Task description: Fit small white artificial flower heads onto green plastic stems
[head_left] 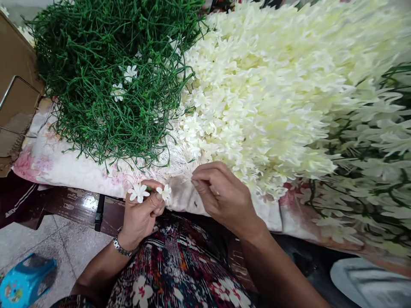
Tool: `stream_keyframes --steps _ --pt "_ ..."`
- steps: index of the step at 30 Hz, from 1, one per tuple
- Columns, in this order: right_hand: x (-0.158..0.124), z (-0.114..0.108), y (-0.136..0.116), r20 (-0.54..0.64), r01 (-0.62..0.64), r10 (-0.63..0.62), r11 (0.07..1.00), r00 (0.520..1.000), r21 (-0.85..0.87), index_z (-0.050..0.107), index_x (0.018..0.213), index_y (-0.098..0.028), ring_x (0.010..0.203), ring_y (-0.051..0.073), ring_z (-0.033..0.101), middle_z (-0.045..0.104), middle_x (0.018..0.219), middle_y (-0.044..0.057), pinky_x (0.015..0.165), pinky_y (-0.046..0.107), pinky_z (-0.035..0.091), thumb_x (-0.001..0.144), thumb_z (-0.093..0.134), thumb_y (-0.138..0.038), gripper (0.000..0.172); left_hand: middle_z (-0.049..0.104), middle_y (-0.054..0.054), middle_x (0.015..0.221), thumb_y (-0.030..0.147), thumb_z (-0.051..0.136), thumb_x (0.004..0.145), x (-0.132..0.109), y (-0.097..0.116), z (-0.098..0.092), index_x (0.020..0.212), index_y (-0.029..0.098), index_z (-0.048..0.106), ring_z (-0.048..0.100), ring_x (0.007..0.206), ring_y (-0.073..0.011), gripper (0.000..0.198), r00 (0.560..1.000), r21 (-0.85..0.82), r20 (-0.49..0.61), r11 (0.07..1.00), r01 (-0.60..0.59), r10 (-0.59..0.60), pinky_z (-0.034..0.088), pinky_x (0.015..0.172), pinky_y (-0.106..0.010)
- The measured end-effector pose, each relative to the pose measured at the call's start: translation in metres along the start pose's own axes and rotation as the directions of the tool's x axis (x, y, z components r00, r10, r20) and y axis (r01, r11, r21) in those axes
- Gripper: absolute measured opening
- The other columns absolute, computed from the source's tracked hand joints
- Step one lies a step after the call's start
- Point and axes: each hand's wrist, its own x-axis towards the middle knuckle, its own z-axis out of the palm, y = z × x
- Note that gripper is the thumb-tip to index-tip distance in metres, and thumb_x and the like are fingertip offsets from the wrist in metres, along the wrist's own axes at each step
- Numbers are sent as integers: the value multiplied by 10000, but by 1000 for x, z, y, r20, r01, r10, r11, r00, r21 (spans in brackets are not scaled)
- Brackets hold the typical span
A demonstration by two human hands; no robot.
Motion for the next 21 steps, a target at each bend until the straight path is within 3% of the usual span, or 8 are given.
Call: stream_keyframes --steps 4,7,14,21 --pt "-7 -5 -2 -112 -161 189 962 976 220 500 839 -175 699 116 489 491 747 23 594 253 408 752 487 -102 115 484 33 648 198 680 615 1 -1 2 695 148 512 341 390 -2 193 996 -27 76 998 51 -49 190 382 -161" --pt "-11 -6 -6 -101 -226 274 914 956 336 528 913 -188 674 104 490 491 771 19 562 245 401 764 482 -110 174 474 35 619 206 683 615 1 -4 4 691 145 530 341 388 -1 181 989 -35 127 997 74 -69 192 380 -155" --pt "-10 -12 -24 -38 -239 335 744 941 624 536 798 -161 608 97 530 517 699 10 536 244 438 751 487 -56 125 459 35 599 176 645 660 3 -10 7 710 139 564 350 391 2 102 980 -55 186 995 84 -73 215 377 -141" --pt "-14 0 -38 -129 -124 267 754 955 645 545 834 -173 740 121 556 564 790 26 637 280 470 718 503 -16 200 472 34 606 204 668 629 3 -16 12 694 143 578 351 383 4 127 979 -37 195 996 75 -67 233 358 -129"
